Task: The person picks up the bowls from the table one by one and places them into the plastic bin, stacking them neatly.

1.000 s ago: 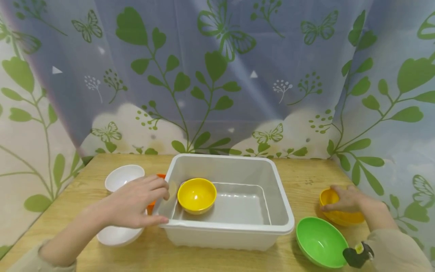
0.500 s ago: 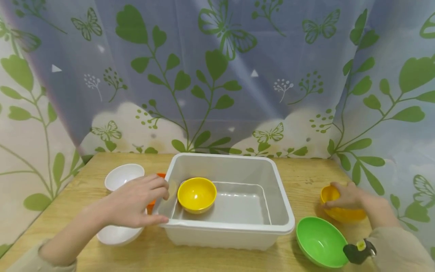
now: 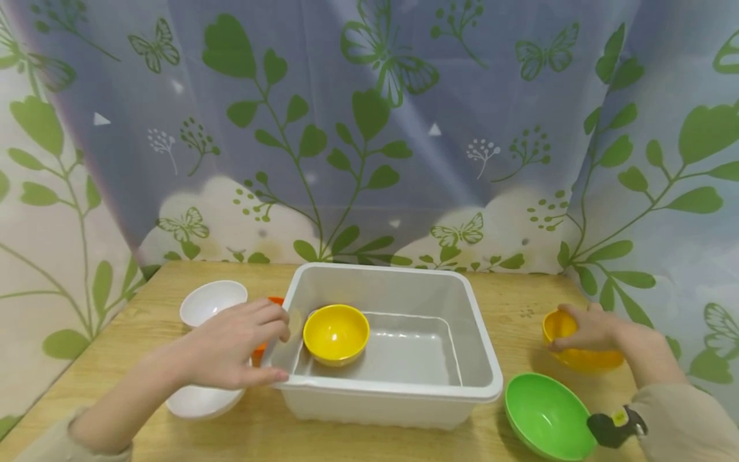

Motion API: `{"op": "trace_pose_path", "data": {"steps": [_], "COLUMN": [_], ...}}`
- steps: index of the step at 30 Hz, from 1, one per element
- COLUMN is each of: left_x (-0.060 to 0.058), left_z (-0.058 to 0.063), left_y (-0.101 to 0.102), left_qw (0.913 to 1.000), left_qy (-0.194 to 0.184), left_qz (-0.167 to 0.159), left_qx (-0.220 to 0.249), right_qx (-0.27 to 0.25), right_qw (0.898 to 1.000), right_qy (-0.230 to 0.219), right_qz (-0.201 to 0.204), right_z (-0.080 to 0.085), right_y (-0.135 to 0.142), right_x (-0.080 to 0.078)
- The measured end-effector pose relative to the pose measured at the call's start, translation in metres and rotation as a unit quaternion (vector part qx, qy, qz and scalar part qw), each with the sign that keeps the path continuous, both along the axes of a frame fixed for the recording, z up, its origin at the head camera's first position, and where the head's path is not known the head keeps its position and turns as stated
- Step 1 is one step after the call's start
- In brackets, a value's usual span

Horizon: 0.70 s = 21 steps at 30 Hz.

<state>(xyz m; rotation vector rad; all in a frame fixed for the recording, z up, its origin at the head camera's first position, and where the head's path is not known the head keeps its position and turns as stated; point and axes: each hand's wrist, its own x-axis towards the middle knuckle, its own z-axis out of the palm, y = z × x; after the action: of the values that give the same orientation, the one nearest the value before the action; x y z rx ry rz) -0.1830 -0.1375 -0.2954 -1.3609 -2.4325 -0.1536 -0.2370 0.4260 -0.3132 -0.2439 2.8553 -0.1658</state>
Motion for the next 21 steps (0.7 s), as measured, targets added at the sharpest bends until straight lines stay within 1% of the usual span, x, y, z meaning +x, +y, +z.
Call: {"op": "trace_pose_path", "data": {"steps": [8,12,16,21], "left_x": [0.0,0.0,-0.001,-0.002], "left_z": [0.0,-0.001,-0.001,-0.002], "left_y": [0.0,0.0,0.0,0.0], "left_qw": [1.0,1.0,0.9999,0.9998], "left_qy": [0.007,0.006,0.006,0.009], "left_qz": [-0.004,-0.005,-0.007,-0.012], "left_qx": [0.003,0.004,0.006,0.01], "right_qx": [0.005,0.012,0.02,0.023], "right_qw": [0.999,0.999,0.999,0.997], "right_qy": [0.027,0.037,0.049,0.066], "right_qz": [0.018,0.015,0.011,0.018], "right_z": [0.012,0.017,0.02,0.021], "right_y": [-0.005,-0.009,-0.011,-0.013], "right_x": [0.001,0.003,0.003,0.002]}}
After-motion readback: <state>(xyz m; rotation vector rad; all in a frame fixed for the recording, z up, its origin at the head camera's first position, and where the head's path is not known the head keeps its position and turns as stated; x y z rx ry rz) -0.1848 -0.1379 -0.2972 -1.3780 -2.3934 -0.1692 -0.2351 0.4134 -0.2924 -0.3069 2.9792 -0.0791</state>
